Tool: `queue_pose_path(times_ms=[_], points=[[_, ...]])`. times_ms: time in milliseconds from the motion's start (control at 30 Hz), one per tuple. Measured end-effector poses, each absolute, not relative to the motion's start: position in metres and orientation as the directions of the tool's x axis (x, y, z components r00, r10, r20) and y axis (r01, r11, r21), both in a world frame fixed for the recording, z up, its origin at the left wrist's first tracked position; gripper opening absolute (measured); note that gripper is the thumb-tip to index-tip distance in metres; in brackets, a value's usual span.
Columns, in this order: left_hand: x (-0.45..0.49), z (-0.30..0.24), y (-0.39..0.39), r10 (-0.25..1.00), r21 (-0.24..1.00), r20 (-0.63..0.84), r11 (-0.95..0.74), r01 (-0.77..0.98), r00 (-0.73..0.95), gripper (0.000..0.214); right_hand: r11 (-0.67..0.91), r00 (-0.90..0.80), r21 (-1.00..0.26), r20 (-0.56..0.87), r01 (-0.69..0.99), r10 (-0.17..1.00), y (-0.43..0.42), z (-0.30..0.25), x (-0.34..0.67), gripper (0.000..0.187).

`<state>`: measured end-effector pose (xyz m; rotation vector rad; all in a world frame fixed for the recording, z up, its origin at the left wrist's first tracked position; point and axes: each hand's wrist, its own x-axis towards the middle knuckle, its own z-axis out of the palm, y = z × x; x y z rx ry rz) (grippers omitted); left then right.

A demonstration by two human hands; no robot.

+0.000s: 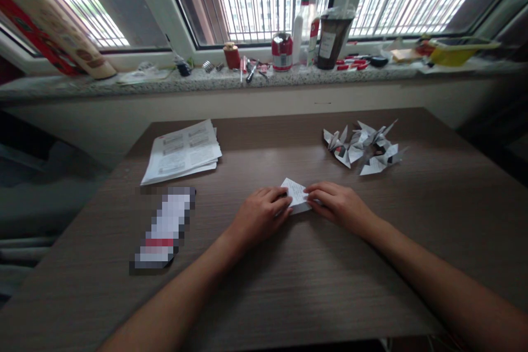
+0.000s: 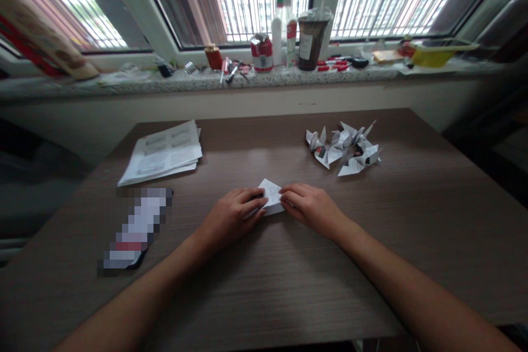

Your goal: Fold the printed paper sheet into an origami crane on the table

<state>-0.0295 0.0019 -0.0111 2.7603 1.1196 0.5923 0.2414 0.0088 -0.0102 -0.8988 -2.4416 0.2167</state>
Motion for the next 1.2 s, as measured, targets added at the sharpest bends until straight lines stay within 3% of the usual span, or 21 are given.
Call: queue_pose_path(times_ms=[200, 533, 733, 1000, 1200], points=[[-0.028, -0.012, 0.002, 0.711, 0.26, 0.333, -0.701, 0.664, 0.62, 0.022, 0.766, -0.625, -0.335, 0.443, 0.549, 0.643, 0.007, -0.009, 0.243, 0.015], [-0.032, -0.005, 0.001, 0.817, 0.397, 0.368, -0.57, 0.719, 0.444, 0.022, 0.665, -0.439, -0.173, 0.627, 0.727, 0.644, -0.002, 0.002, 0.252, 0.04], [-0.034, -0.002, 0.001, 0.82, 0.434, 0.389, -0.564, 0.702, 0.419, 0.023, 0.746, -0.577, -0.291, 0.489, 0.599, 0.654, -0.005, 0.002, 0.244, 0.052], [-0.028, 0.001, -0.002, 0.82, 0.51, 0.394, -0.57, 0.644, 0.414, 0.023, 0.774, -0.661, -0.315, 0.403, 0.55, 0.634, -0.008, -0.009, 0.227, 0.053], [-0.023, 0.002, -0.005, 0.828, 0.557, 0.383, -0.56, 0.613, 0.41, 0.023, 0.739, -0.607, -0.328, 0.424, 0.589, 0.672, -0.009, -0.005, 0.219, 0.034]])
